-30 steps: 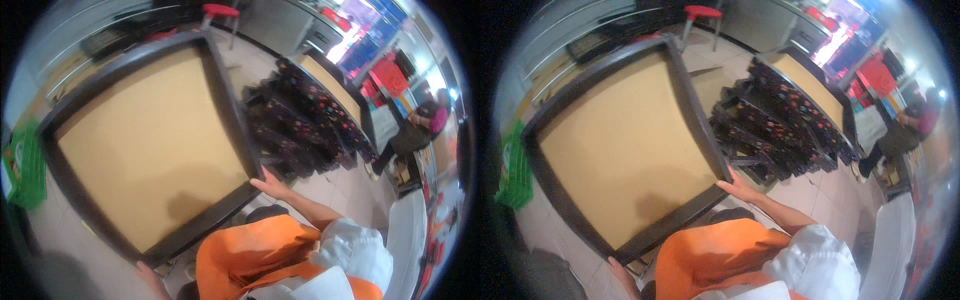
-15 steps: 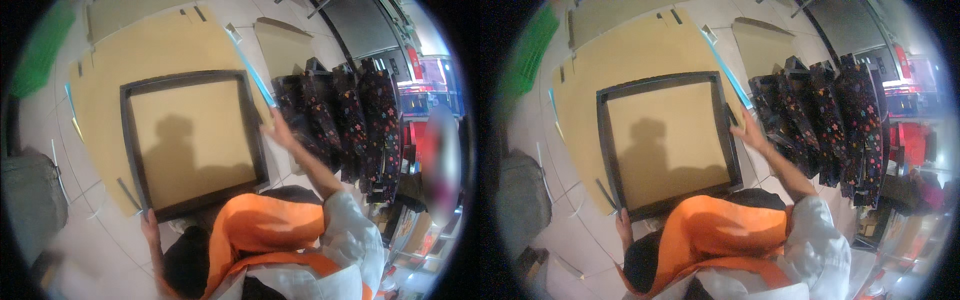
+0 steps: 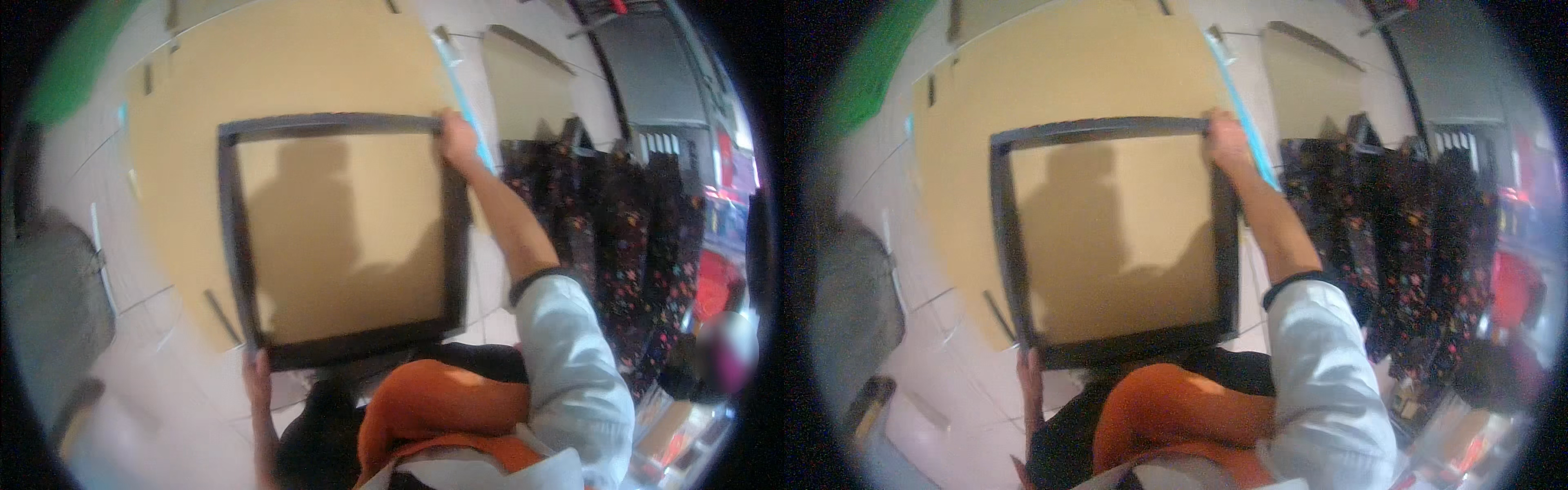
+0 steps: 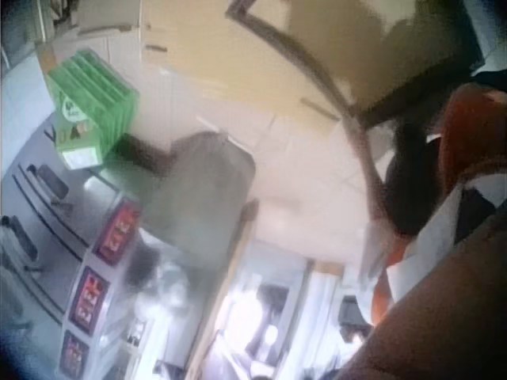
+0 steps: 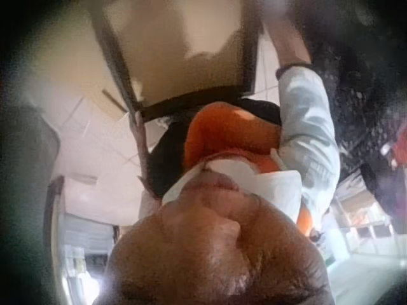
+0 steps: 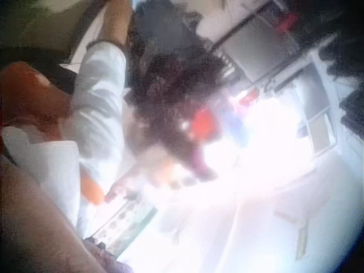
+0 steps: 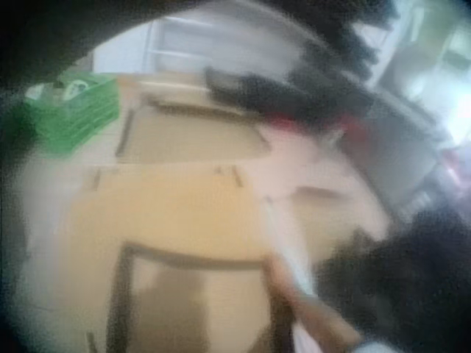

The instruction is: The person sits on the floor and assembles rectangular frames by fitting four black plastic strips together. They repeatedly pick up the strips, join them into a square shape, and place the completed frames onto a growing stack to the right.

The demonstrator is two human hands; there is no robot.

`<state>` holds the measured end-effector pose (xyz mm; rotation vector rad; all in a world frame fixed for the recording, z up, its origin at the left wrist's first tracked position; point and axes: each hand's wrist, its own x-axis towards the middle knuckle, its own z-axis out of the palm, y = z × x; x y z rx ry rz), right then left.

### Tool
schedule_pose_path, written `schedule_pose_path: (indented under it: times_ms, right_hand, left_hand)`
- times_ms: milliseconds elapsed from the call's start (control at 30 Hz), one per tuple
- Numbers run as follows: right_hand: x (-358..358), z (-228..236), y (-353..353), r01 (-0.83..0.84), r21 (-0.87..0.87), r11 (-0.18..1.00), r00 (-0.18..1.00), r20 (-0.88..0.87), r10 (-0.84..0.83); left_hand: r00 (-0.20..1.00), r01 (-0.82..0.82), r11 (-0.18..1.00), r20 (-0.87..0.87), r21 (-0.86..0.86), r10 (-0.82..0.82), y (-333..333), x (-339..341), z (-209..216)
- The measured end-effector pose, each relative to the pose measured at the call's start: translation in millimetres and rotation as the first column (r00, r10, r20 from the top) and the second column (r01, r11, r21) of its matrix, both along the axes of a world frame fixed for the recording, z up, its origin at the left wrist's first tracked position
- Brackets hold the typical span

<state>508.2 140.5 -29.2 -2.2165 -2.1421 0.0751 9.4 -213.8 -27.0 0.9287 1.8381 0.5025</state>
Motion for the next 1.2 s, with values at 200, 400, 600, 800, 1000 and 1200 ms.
schedule_pose_path:
  times_ms: [200,400,600,800,1000,1200]
  right_hand:
    - [24,18,-13,-0.207,0.085,0.975,0.930,-0.293,0.223]
    - [-3,9,-204,0.308,-0.195,0.931,0.665,-0.656,-0.357]
    - [-3,43,-381,0.281,-0.714,0.642,0.480,-0.474,-0.738]
    - [-27,110,-336,0.224,-0.335,0.915,0.403,-0.824,-0.399]
    - [-18,291,-303,0.540,-0.011,0.842,0.477,-0.820,-0.316]
    - [-3,429,-354,0.889,0.079,0.451,0.080,-0.997,0.018]
  left_hand:
    - [1.000,0.022,0.999,-0.008,-0.042,-0.023,27,21,28]
    - [0.998,-0.042,0.997,-0.045,0.067,0.045,30,23,17]
    - [0.996,0.023,0.995,-0.085,0.102,-0.014,25,29,-20]
    - [0.993,0.021,0.955,-0.117,0.296,0.014,102,40,15]
    - [0.888,-0.180,0.720,0.426,0.670,-0.175,207,80,158]
    - [0.571,-0.237,0.551,0.574,0.800,-0.587,237,134,267]
